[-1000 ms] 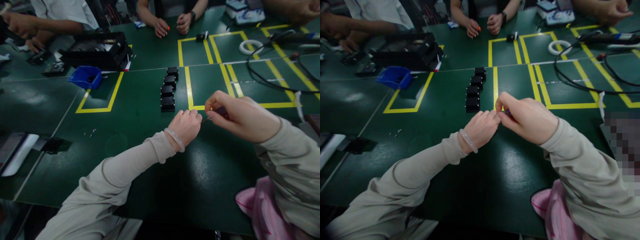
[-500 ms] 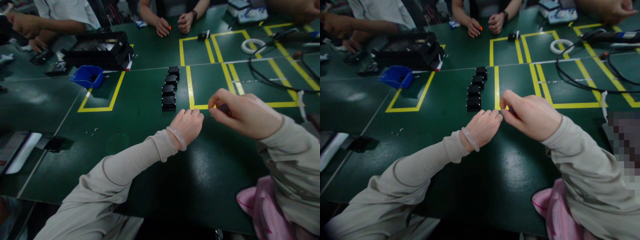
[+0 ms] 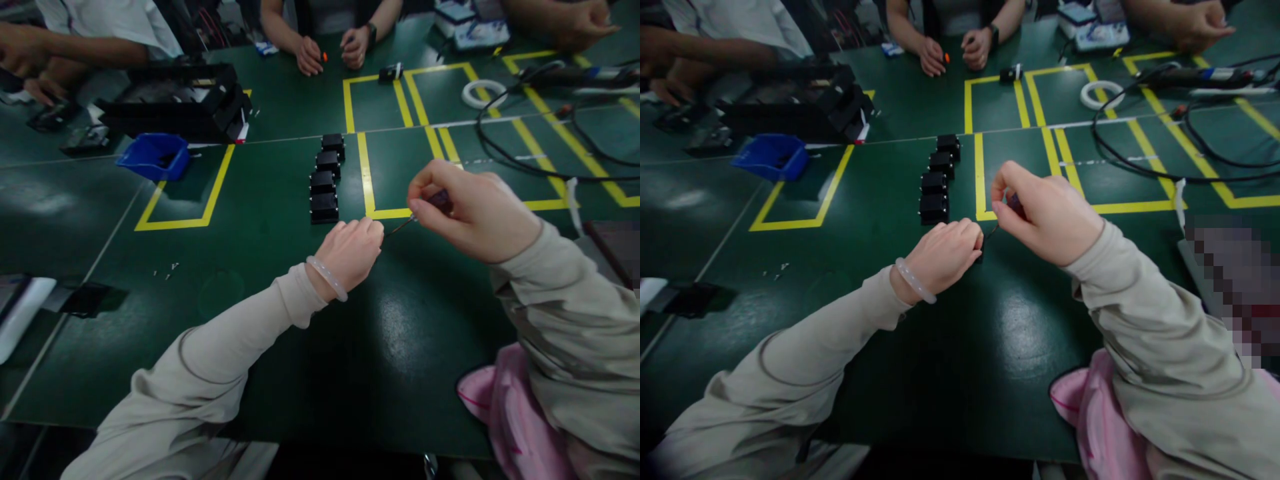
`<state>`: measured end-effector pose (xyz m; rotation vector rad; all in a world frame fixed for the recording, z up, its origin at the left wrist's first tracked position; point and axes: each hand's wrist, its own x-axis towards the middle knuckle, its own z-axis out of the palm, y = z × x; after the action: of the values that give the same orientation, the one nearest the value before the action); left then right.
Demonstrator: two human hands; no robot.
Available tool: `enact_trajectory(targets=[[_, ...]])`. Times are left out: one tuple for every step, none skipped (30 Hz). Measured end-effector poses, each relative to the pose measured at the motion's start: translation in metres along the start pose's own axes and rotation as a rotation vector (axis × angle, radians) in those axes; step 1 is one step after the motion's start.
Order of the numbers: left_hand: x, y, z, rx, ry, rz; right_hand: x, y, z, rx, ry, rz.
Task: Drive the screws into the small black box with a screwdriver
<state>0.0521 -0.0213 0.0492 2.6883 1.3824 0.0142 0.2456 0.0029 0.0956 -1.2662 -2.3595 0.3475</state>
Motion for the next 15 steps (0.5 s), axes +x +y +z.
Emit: enact_trajectory(targets=[[-0.001,-0.004,0.001,-0.059,0.015,0.007,0.000,0.001,0.001,0.008,0.004,0.004],[-0.003,-0.008,0.002,-0.127,0.038,0.009,0.001,0.002,0.002,0.018,0.013,0.005],[-0.004,-0.012,0.003,-0.203,0.059,0.011,0.001,0.004,0.003,0.028,0.023,0.002],[-0.006,-0.017,0.003,-0.287,0.083,0.005,0.002,0.005,0.005,0.038,0.039,-0.004],[-0.009,-0.022,0.003,-0.375,0.094,-0.010,0.002,0.007,0.007,0.044,0.053,-0.009],[-0.012,-0.027,0.002,-0.441,0.113,-0.036,0.002,0.010,0.009,0.051,0.074,-0.021],[-0.016,-0.033,0.001,-0.479,0.139,-0.058,0.002,0.012,0.011,0.057,0.110,-0.034],[-0.021,-0.040,-0.001,-0.504,0.165,-0.073,0.002,0.014,0.013,0.061,0.125,-0.040],[-0.027,-0.047,-0.003,-0.524,0.193,-0.091,0.003,0.015,0.014,0.069,0.133,-0.045],[-0.035,-0.054,-0.005,-0.535,0.206,-0.113,0.003,0.016,0.015,0.075,0.138,-0.048],[-0.043,-0.062,-0.006,-0.533,0.230,-0.137,0.003,0.017,0.016,0.080,0.138,-0.049],[-0.053,-0.070,-0.007,-0.524,0.256,-0.164,0.003,0.017,0.017,0.085,0.139,-0.048],[-0.063,-0.078,-0.008,-0.509,0.262,-0.203,0.003,0.017,0.017,0.087,0.140,-0.046],[-0.074,-0.087,-0.008,-0.490,0.269,-0.251,0.004,0.017,0.018,0.087,0.143,-0.043],[-0.085,-0.095,-0.007,-0.473,0.283,-0.306,0.004,0.016,0.018,0.085,0.146,-0.040]])
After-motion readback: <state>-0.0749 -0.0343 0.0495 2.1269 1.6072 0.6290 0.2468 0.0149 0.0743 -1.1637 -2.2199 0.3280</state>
